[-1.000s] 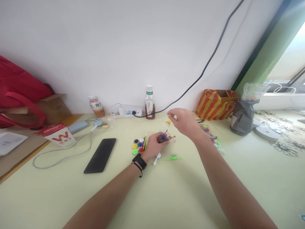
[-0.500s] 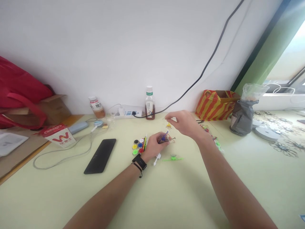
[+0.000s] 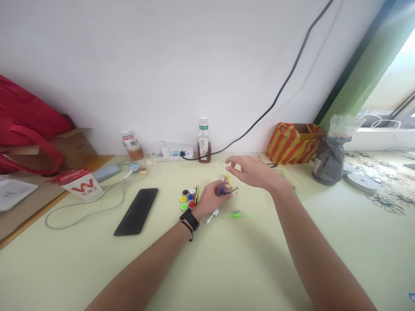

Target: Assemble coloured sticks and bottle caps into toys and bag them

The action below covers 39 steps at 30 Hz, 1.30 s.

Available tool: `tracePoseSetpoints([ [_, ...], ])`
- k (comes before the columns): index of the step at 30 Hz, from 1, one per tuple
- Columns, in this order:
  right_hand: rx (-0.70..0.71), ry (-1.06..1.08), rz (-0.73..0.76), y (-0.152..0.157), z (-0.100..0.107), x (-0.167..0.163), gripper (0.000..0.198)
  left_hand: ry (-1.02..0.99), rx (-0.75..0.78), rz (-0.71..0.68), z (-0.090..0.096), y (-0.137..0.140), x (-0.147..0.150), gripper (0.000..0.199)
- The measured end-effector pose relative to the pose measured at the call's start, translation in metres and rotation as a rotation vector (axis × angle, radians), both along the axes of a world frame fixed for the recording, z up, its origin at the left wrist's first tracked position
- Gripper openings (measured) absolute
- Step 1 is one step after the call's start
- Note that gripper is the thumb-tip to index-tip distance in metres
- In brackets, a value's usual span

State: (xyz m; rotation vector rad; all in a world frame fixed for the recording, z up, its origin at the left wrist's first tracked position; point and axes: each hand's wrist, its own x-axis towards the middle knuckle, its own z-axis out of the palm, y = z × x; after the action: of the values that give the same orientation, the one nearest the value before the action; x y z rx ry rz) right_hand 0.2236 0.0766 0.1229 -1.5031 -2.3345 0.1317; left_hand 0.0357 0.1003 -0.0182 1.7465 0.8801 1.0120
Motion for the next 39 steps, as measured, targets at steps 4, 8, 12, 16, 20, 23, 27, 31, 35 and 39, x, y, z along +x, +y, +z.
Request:
tracePoseSetpoints([
  [4, -0.148, 0.044, 0.066, -0.001, 0.002, 0.011, 0.031, -0.091, -0.048, 0.001, 0.002, -0.001, 0.001, 0.024],
  [8, -0.278, 0.104, 0.149, 0.000, 0.003, 0.013, 0.024, -0.109, -0.065, -0.021, 0.004, -0.003, 0.002, 0.025],
  [12, -0.058, 0.190, 0.101, 0.004, 0.003, 0.007, 0.022, -0.077, -0.097, 0.052, 0.005, -0.004, 0.003, 0.041],
  [16, -0.048, 0.158, 0.104, 0.004, 0.002, 0.003, 0.020, -0.108, -0.076, 0.104, 0.006, -0.005, 0.005, 0.059],
  [20, -0.039, 0.224, 0.139, 0.003, 0.003, 0.004, 0.016, -0.121, -0.079, 0.094, 0.010, -0.008, 0.006, 0.057],
  [23, -0.028, 0.268, 0.172, 0.001, 0.006, 0.004, 0.014, -0.165, -0.127, 0.046, 0.011, -0.009, 0.006, 0.056],
  [27, -0.131, 0.165, 0.208, -0.001, 0.009, 0.005, 0.028, -0.156, -0.110, 0.002, 0.006, -0.005, 0.005, 0.049],
  [31, -0.058, 0.186, 0.077, -0.001, 0.008, 0.007, 0.036, -0.104, -0.114, -0.003, 0.000, -0.002, 0.003, 0.045],
  [35, -0.011, 0.147, -0.005, 0.002, 0.004, 0.006, 0.018, -0.098, -0.163, -0.061, 0.001, -0.004, 0.000, 0.058],
  [39, -0.004, 0.002, -0.096, 0.000, 0.002, 0.000, 0.026, -0.071, -0.162, -0.091, 0.004, -0.005, 0.001, 0.061],
])
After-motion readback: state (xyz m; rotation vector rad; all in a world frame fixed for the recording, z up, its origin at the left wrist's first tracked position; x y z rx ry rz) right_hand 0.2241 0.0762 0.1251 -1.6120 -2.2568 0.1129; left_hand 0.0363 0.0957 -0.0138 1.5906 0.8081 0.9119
